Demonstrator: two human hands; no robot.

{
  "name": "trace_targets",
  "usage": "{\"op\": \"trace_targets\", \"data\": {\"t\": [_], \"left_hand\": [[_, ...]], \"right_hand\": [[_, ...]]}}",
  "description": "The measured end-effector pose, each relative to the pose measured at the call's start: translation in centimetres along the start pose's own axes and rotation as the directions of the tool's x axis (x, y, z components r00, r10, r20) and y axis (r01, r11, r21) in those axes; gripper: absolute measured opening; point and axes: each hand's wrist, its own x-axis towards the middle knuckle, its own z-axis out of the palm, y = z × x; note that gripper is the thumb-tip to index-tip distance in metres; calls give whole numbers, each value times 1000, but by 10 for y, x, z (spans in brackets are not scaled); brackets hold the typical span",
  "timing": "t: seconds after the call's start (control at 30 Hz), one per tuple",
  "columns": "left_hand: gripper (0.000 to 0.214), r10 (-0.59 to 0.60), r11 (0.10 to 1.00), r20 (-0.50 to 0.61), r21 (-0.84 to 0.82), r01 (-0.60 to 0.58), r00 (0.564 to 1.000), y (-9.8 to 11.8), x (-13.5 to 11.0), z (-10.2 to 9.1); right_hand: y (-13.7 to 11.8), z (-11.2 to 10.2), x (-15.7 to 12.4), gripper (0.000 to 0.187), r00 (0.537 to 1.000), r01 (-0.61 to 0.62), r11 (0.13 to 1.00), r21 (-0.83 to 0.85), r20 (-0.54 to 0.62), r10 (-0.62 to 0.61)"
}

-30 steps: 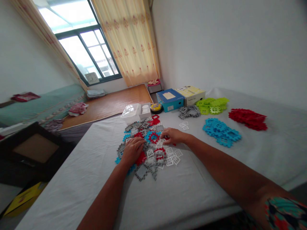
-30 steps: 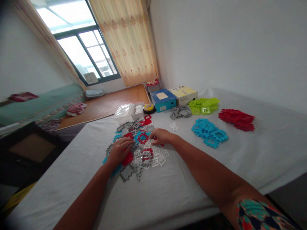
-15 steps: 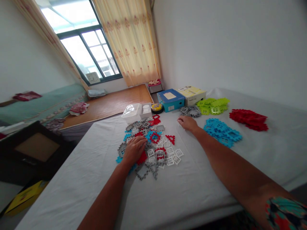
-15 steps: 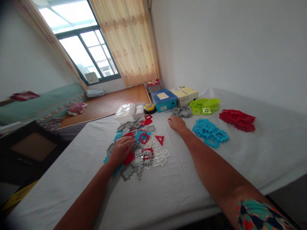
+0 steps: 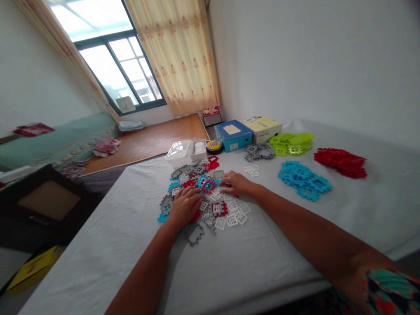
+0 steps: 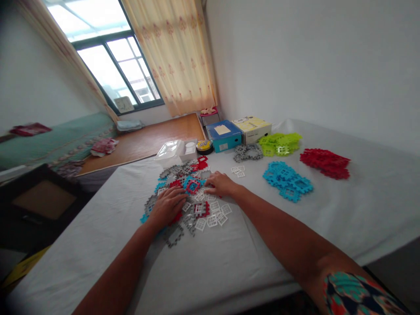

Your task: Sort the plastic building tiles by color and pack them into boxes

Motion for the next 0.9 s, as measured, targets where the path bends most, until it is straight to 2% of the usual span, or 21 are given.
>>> {"op": "trace_targets", "data": {"t": [0.07, 0.13, 0.2, 0.27, 0.33, 0.43, 0.5, 0.57, 0.7, 0.8, 0.9], "left_hand": [[27, -73, 997, -57, 20, 74, 996, -13, -1, 1], [28, -162, 986, -129, 29, 167, 978, -29, -4, 0], [30, -280, 956, -195, 32, 292, 940, -51, -10, -1], [33, -429, 894, -240, 24, 447, 871, -78, -19, -1], [37, -566, 820, -200, -29, 572, 800, -105, -29, 1], [42, -680, 733, -90, -127, 669, 728, -132, -39, 5], [46, -707, 697, -48, -215, 684, 706, -137, -41, 7], [49, -698, 679, -16, -332, 654, 716, -132, -39, 9], [58, -658, 623, -7, -568, 538, 753, -112, -32, 12], [62, -663, 555, -7, -676, 485, 749, -104, -29, 15], [61, -680, 517, -23, -724, 457, 732, -108, -30, 18]], "right_hand": [[-4, 1, -1, 37, 1000, -18, 1000, 1, 16, 18], [-8, 2, -2, 35, 999, -37, 999, 19, 25, 36], [-11, 3, -1, 29, 999, -45, 998, 39, 26, 44], [-13, 4, -1, 23, 999, -43, 998, 48, 18, 42], [-15, 4, -1, 18, 999, -38, 999, 37, 11, 38], [-18, 4, -1, 19, 999, -38, 999, 1, -11, 38], [-20, 6, -1, 26, 1000, -18, 1000, -4, -16, 18], [-22, 7, 0, 34, 1000, 7, 1000, -1, -6, -7], [-25, 10, 3, 29, 1000, 4, 999, -38, 8, -3], [-27, 12, 3, 25, 1000, -7, 998, -59, -17, 6], [-31, 16, 3, 30, 999, -17, 1000, -21, -49, 16]]}}
